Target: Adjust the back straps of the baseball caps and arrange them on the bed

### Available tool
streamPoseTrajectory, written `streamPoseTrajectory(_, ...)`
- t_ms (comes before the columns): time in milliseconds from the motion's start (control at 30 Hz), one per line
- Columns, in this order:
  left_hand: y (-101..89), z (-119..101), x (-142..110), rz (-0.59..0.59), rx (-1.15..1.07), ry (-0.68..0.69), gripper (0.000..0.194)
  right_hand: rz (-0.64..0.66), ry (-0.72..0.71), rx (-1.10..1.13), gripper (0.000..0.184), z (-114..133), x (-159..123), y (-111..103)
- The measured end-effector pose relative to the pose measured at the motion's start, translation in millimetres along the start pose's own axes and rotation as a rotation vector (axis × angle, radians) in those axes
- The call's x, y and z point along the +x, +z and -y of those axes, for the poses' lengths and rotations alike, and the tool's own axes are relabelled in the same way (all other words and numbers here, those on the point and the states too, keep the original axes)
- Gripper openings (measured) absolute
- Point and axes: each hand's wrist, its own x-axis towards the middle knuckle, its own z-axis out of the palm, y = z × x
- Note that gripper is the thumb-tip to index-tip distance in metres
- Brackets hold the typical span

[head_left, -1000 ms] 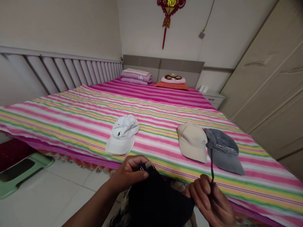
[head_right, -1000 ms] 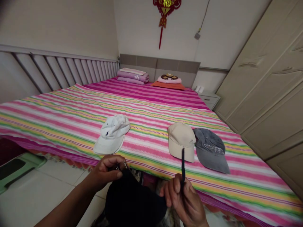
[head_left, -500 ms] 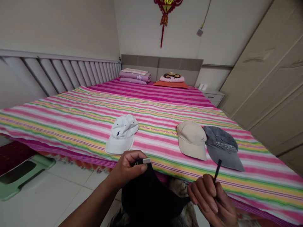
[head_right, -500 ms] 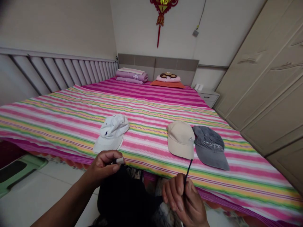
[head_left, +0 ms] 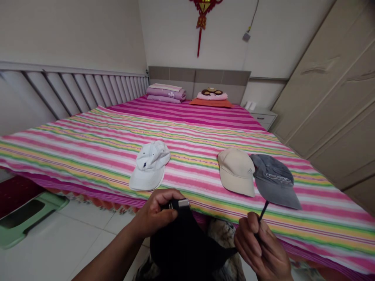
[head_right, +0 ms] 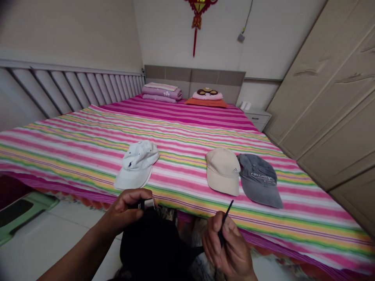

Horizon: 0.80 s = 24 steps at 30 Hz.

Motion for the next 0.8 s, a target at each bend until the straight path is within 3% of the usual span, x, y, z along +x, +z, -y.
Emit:
streamPoseTrajectory(167,0.7,1.1,1.2,-0.025,0.015,0.02,0.028,0.003,-0.013,-0.004,0.018,-3.8,2.2,-1.6)
streamPoseTrajectory(367,0.9,-1.8,3.3,-0.043,0.083,0.041,0.026,-0.032,0.091,-0.029,0.02,4.8,0.3,10.6)
streamPoseTrajectory(667,6.2,-8.0,4.1,-0.092,0.14,0.075,0.02,0.074,0.057,-0.025,0.018,-1.9,4.5,6.5)
streamPoseTrajectory(800,9.0,-13.0,5.0,-0.095,0.2,0.157,0.014,-0.007,0.125,-0.077,0.013,0.4,4.8,11.7)
